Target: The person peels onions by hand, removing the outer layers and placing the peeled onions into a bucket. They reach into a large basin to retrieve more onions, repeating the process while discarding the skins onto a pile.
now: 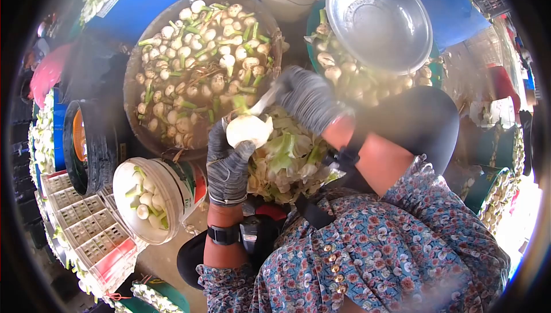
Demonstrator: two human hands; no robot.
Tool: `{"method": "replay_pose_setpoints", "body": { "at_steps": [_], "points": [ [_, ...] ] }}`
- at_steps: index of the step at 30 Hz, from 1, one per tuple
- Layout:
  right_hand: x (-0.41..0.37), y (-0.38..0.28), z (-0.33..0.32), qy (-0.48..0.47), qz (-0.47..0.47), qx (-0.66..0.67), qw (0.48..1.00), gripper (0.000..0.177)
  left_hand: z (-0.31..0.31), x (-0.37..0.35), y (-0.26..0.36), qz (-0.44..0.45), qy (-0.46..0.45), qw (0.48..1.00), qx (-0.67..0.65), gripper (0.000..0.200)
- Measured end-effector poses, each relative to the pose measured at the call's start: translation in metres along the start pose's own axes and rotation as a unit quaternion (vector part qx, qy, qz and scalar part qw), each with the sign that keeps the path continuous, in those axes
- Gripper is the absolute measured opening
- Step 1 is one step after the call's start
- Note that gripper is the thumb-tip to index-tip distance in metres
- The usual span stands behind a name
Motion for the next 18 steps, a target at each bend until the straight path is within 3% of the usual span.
{"method": "replay_pose_setpoints", "body": {
  "at_steps": [4,6,7,8,10,11,12,13,14,16,17,18],
  "points": [
    [0.007,0.03,-0.006,0.093,-0.013,-0.063,0.994,0.02,0.004,0.0,0.003,-0.125,-0.08,0.951,-0.27,0.067],
    [0.001,0.02,-0.008,0.11,-0.109,-0.042,0.987,0.022,-0.003,0.007,-0.012,-0.052,-0.06,0.996,-0.045,0.062],
    [-0.004,0.008,-0.012,0.118,-0.155,-0.029,0.981,0.024,-0.005,0.007,-0.013,-0.05,-0.049,0.997,-0.011,0.058],
    [-0.009,-0.003,-0.016,0.051,-0.182,-0.012,0.982,0.027,-0.006,0.008,-0.014,-0.049,-0.039,0.998,0.023,0.055],
    [-0.024,-0.029,-0.022,0.011,-0.285,-0.006,0.958,0.03,-0.005,0.008,-0.01,-0.113,-0.024,0.991,-0.073,0.046],
    [-0.03,-0.037,-0.022,-0.008,-0.335,-0.004,0.942,0.031,0.0,0.005,-0.003,-0.044,-0.001,0.989,0.138,0.04],
    [-0.033,-0.034,-0.01,0.005,-0.378,-0.02,0.926,0.032,0.004,0.001,0.004,0.025,0.05,0.939,0.339,0.035],
    [-0.035,-0.03,-0.003,-0.006,-0.392,-0.017,0.92,0.032,0.006,-0.001,0.005,-0.037,0.029,0.986,0.162,0.034],
    [-0.038,-0.025,0.001,-0.016,-0.406,-0.015,0.914,0.032,0.008,0.0,0.005,-0.097,0.006,0.995,-0.022,0.034],
    [-0.04,-0.025,0.005,-0.004,-0.441,-0.01,0.897,0.031,0.006,-0.001,-0.002,-0.089,0.019,0.995,-0.036,0.029],
    [-0.042,-0.025,0.005,-0.023,-0.429,0.002,0.903,0.03,-0.001,0.0,-0.012,-0.02,0.055,0.989,0.137,0.026],
    [-0.043,-0.029,0.001,-0.042,-0.416,0.013,0.908,0.029,-0.01,0.003,-0.025,0.005,0.069,0.978,0.198,0.022]
  ]
}}
Point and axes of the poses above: each hand's wrist, its own x-axis towards the middle knuckle, its own z-axis out of the palm, y = z × x, the point moved 1 cm from there along x, towards the middle knuckle, and after that the axes turned 12 degrees about -z, right-handed, at the moved point
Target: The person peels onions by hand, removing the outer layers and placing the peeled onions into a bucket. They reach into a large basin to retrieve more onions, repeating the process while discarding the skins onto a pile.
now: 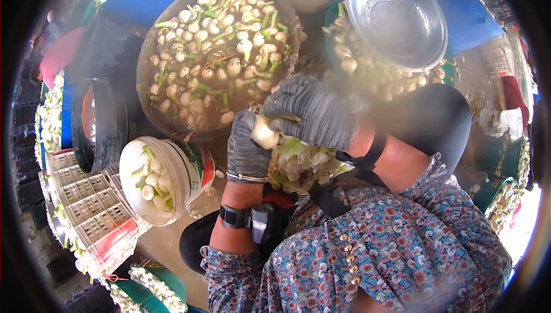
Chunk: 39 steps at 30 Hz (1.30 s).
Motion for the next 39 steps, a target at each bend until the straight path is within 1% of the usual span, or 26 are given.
{"method": "replay_pose_setpoints", "body": {
  "at_steps": [1,2,4,5,6,7,8,10,11,13,15,16,17,19,22,23,24,26,27,30,33,34,36,37,38,39],
  "points": [
    [0.001,-0.003,-0.001,-0.011,0.013,0.019,1.0,0.027,-0.003,0.003,-0.015,0.026,0.022,0.998,0.06,0.019],
    [0.001,-0.004,0.0,-0.012,0.01,-0.002,1.0,0.025,-0.006,0.007,-0.034,0.005,0.015,1.0,0.011,0.021],
    [-0.001,-0.007,0.001,-0.014,0.004,-0.045,0.999,0.021,-0.001,0.003,-0.016,-0.101,-0.018,0.98,-0.17,0.025],
    [-0.001,-0.01,0.001,-0.033,0.013,-0.072,0.997,0.018,0.003,-0.004,0.0,-0.184,-0.042,0.937,-0.296,0.024],
    [0.001,-0.015,-0.001,-0.051,0.023,-0.099,0.994,0.016,0.007,-0.008,0.015,-0.263,-0.064,0.869,-0.414,0.023],
    [0.001,-0.018,-0.002,-0.07,0.032,-0.125,0.989,0.014,0.004,0.002,-0.006,-0.209,-0.061,0.943,-0.25,0.023],
    [0.0,-0.017,-0.001,-0.058,0.046,-0.106,0.992,0.014,-0.002,0.018,-0.045,-0.148,-0.056,0.984,-0.077,0.024],
    [-0.002,-0.014,0.001,-0.034,0.075,-0.07,0.994,0.012,-0.001,0.018,-0.039,-0.118,-0.074,0.99,-0.008,0.025],
    [-0.002,-0.011,0.003,-0.03,0.125,-0.021,0.992,0.012,-0.005,0.008,-0.036,-0.153,-0.097,0.977,-0.113,0.027],
    [-0.003,-0.004,0.006,-0.019,0.222,0.075,0.972,0.012,-0.002,-0.005,0.0,-0.166,-0.135,0.959,-0.185,0.032],
    [-0.006,0.001,0.009,-0.013,0.214,0.051,0.975,0.012,0.003,-0.009,0.021,-0.119,-0.167,0.972,-0.119,0.038],
    [-0.006,0.001,0.01,-0.009,0.203,0.036,0.978,0.012,-0.001,-0.006,0.013,-0.161,-0.172,0.966,-0.102,0.051],
    [-0.008,0.001,0.012,-0.005,0.192,0.023,0.981,0.013,-0.001,-0.007,0.014,-0.152,-0.17,0.972,-0.062,0.055],
    [-0.014,0.006,0.017,-0.001,0.192,0.073,0.979,0.015,-0.004,-0.008,0.018,-0.133,-0.162,0.978,0.018,0.063],
    [-0.016,0.007,0.015,-0.014,0.203,0.166,0.965,0.021,-0.005,-0.009,0.02,-0.09,-0.15,0.983,-0.052,0.071],
    [-0.017,0.008,0.013,-0.022,0.209,0.198,0.958,0.023,-0.006,-0.008,0.016,-0.065,-0.149,0.986,-0.026,0.073],
    [-0.017,0.009,0.012,-0.031,0.211,0.192,0.958,0.026,-0.006,-0.006,0.013,-0.04,-0.148,0.988,0.001,0.076],
    [-0.017,0.011,0.012,-0.019,0.261,0.241,0.935,0.023,-0.005,-0.008,0.011,0.021,-0.138,0.988,0.073,0.08],
    [-0.017,0.011,0.013,-0.011,0.286,0.265,0.921,0.022,-0.001,-0.011,0.024,0.059,-0.13,0.982,0.12,0.081],
    [-0.018,0.013,0.018,0.049,0.256,0.22,0.94,0.026,0.002,-0.012,0.029,0.155,-0.104,0.957,0.222,0.085],
    [-0.016,0.013,0.019,0.068,0.354,0.272,0.892,0.022,0.003,-0.008,0.028,0.221,-0.087,0.93,0.281,0.083],
    [-0.016,0.011,0.019,0.079,0.338,0.242,0.906,0.021,0.004,-0.008,0.028,0.239,-0.084,0.921,0.296,0.081],
    [-0.016,0.008,0.02,0.101,0.304,0.181,0.93,0.019,0.005,-0.007,0.025,0.169,-0.124,0.965,0.156,0.074],
    [-0.016,0.007,0.019,0.117,0.247,0.136,0.952,0.019,0.004,-0.008,0.027,0.132,-0.139,0.978,0.085,0.07],
    [-0.016,0.005,0.017,0.133,0.189,0.092,0.969,0.019,0.008,-0.015,0.027,-0.034,-0.142,0.989,-0.038,0.06],
    [-0.017,0.003,0.016,0.148,0.13,0.047,0.979,0.019,0.008,-0.014,0.027,-0.054,-0.148,0.987,-0.042,0.06]
  ]
}}
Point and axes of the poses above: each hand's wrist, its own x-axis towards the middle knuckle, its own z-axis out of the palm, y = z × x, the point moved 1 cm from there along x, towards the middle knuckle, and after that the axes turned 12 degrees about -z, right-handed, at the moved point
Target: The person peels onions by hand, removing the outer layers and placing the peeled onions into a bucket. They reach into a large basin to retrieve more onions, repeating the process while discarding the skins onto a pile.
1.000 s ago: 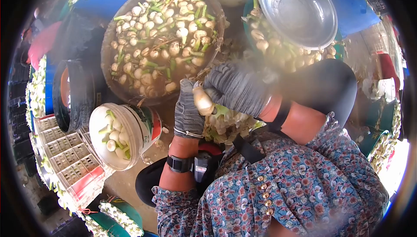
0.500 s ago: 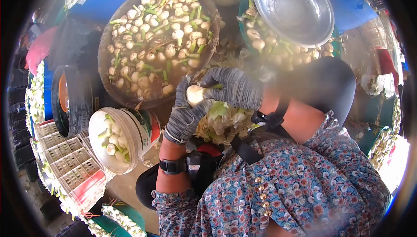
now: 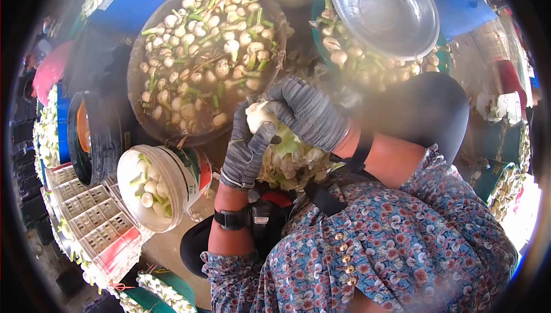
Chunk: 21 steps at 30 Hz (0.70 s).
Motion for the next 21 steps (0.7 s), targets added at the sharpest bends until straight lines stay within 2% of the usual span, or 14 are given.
{"method": "replay_pose_setpoints", "body": {
  "at_steps": [2,3,7,8,10,12,13,15,16,17,18,19,20,21],
  "points": [
    [0.002,0.002,-0.002,-0.044,0.022,0.059,0.997,0.022,-0.002,0.006,0.003,-0.035,-0.014,0.999,-0.012,0.059],
    [0.003,0.002,-0.005,-0.073,0.049,0.097,0.991,0.022,-0.007,0.012,-0.013,0.044,0.009,0.998,0.045,0.062],
    [0.007,0.009,-0.007,-0.188,0.161,0.07,0.966,0.039,-0.012,0.01,-0.017,0.119,0.057,0.968,0.215,0.068],
    [0.004,0.016,-0.005,-0.221,0.056,-0.034,0.973,0.047,-0.012,0.009,-0.014,0.144,0.064,0.957,0.245,0.07],
    [-0.007,0.034,-0.002,-0.27,-0.155,-0.238,0.92,0.062,-0.009,0.007,-0.006,0.168,0.049,0.954,0.245,0.073],
    [-0.006,0.048,0.0,-0.238,-0.105,-0.175,0.949,0.028,-0.002,0.005,0.002,0.165,0.008,0.968,0.188,0.076],
    [-0.008,0.058,0.007,-0.217,0.035,-0.029,0.975,0.028,-0.002,0.003,-0.001,0.191,0.014,0.97,0.149,0.072],
    [-0.009,0.064,0.005,-0.27,-0.131,-0.206,0.931,0.028,-0.005,0.003,-0.009,0.109,-0.007,0.994,0.023,0.069],
    [-0.008,0.064,0.008,-0.271,0.039,-0.099,0.957,0.027,-0.006,0.004,-0.011,0.067,-0.016,0.997,-0.04,0.067],
    [-0.009,0.062,0.014,-0.262,0.208,0.013,0.942,0.026,-0.008,0.005,-0.011,0.036,-0.014,0.994,-0.104,0.06],
    [-0.01,0.05,0.016,-0.243,0.368,0.125,0.889,0.026,-0.01,0.006,-0.009,0.004,-0.011,0.986,-0.167,0.052],
    [-0.012,0.032,0.007,-0.274,0.27,0.03,0.923,0.023,-0.011,0.008,-0.007,-0.028,-0.009,0.973,-0.23,0.045],
    [-0.012,0.031,0.009,-0.346,0.253,-0.015,0.903,0.024,-0.013,0.011,-0.006,-0.058,-0.008,0.955,-0.292,0.039],
    [-0.012,0.032,0.011,-0.415,0.234,-0.06,0.877,0.026,-0.023,0.024,-0.033,0.008,0.055,0.991,-0.123,0.032]
  ]
}}
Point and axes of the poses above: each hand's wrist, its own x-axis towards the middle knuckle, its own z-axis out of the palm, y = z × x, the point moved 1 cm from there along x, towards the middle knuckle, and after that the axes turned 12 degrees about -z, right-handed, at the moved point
